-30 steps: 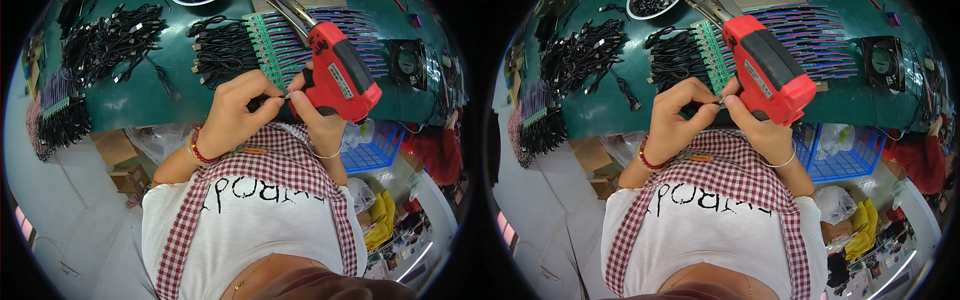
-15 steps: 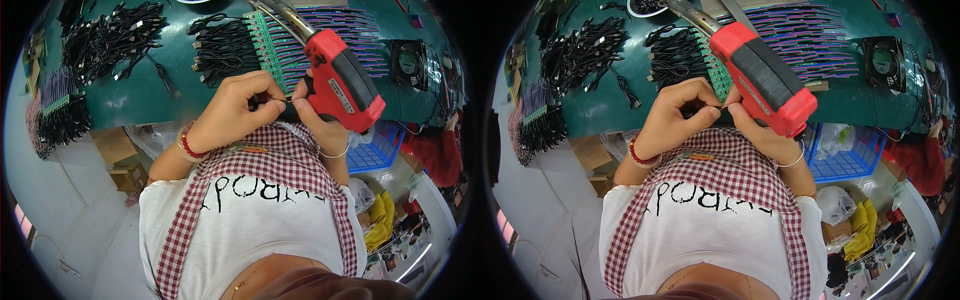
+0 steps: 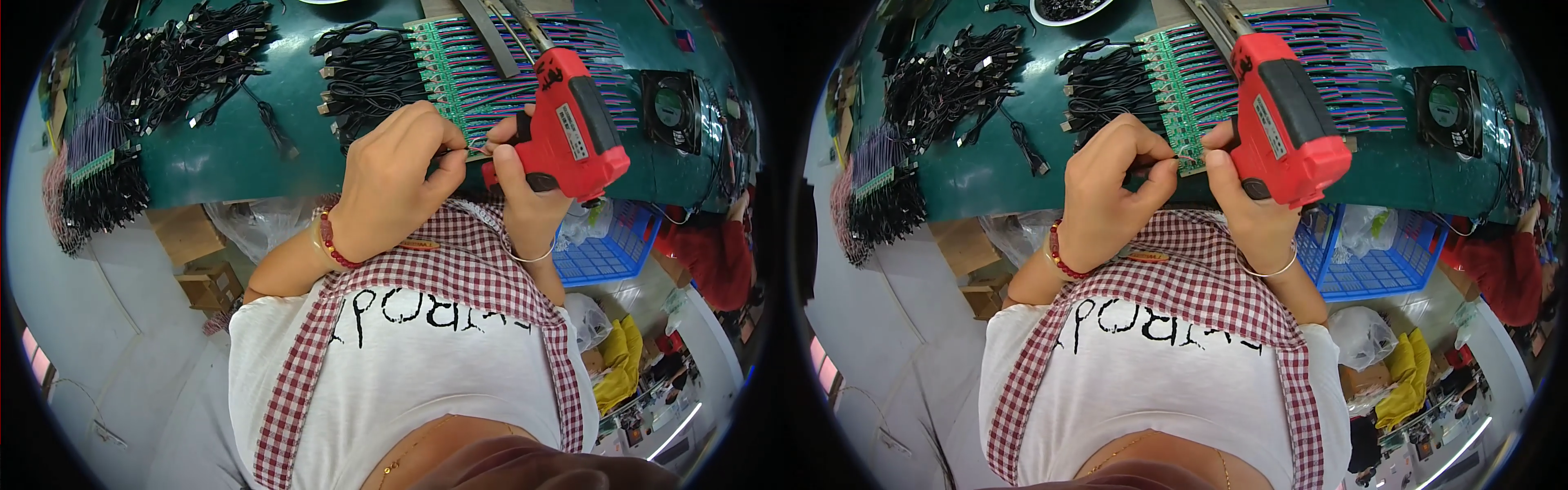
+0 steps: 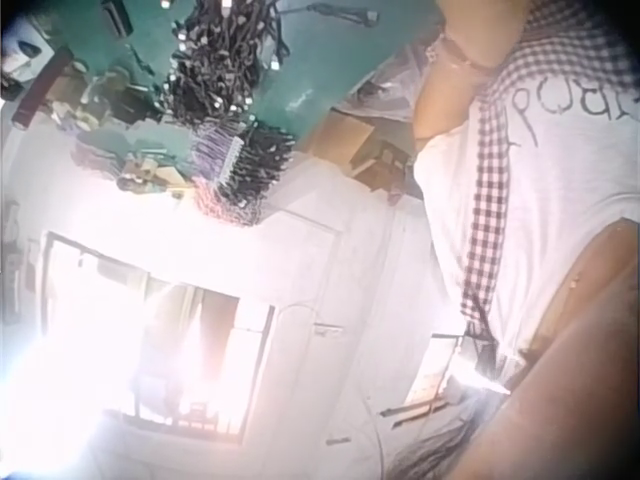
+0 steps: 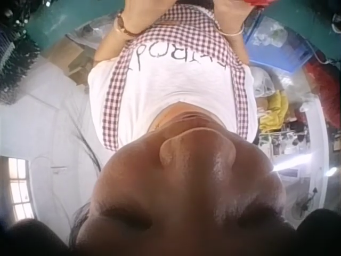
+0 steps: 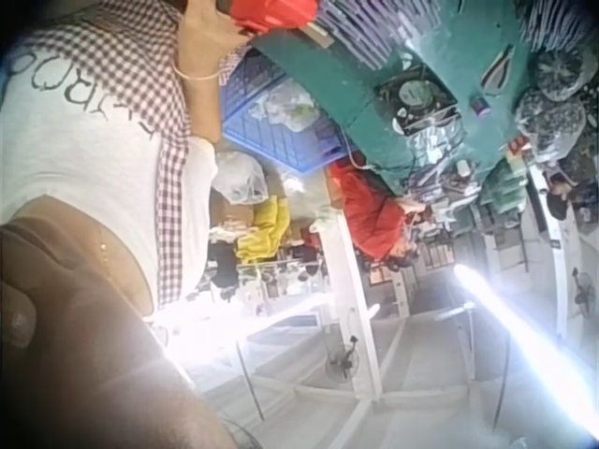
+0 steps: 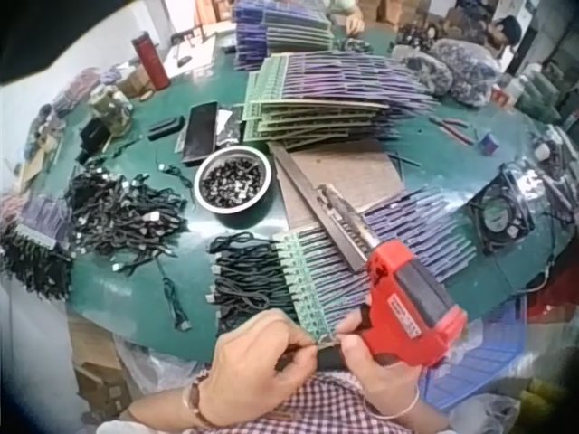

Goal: The person picks up wires from the workbench and solders them to circuit boards using a handheld soldering gun.

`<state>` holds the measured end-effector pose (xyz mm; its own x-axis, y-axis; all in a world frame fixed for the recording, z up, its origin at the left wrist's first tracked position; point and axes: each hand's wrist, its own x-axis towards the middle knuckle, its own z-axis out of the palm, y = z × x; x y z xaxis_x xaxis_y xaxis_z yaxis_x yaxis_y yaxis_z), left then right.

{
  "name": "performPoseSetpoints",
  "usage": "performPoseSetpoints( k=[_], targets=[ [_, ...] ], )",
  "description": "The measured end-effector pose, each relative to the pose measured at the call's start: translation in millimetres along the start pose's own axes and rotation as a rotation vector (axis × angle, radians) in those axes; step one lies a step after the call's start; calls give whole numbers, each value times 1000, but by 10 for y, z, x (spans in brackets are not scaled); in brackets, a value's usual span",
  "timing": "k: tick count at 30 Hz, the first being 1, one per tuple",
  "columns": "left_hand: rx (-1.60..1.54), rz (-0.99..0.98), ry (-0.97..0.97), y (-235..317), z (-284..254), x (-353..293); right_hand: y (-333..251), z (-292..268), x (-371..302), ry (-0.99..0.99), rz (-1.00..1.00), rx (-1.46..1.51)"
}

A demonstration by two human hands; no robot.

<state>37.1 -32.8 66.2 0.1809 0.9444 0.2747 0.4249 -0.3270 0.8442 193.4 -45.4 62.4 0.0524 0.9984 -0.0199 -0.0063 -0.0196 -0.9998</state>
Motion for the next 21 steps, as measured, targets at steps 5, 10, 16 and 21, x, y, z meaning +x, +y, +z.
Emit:
performPoseSetpoints(
  k=[5, 10, 16, 21],
  targets=[
    [4, 44, 7, -23, 35, -6, -18, 12, 1, -91, 4, -38],
    [-159, -60, -55, 14, -33, 16, -3, -31, 25, -103, 114, 184],
    [-7, 147, -78, -111, -104, 86, 48, -95, 125, -230, 252, 371],
    [206, 177, -24, -325, -44, 135, 80, -168, 138, -2, 106, 180]
  ],
)
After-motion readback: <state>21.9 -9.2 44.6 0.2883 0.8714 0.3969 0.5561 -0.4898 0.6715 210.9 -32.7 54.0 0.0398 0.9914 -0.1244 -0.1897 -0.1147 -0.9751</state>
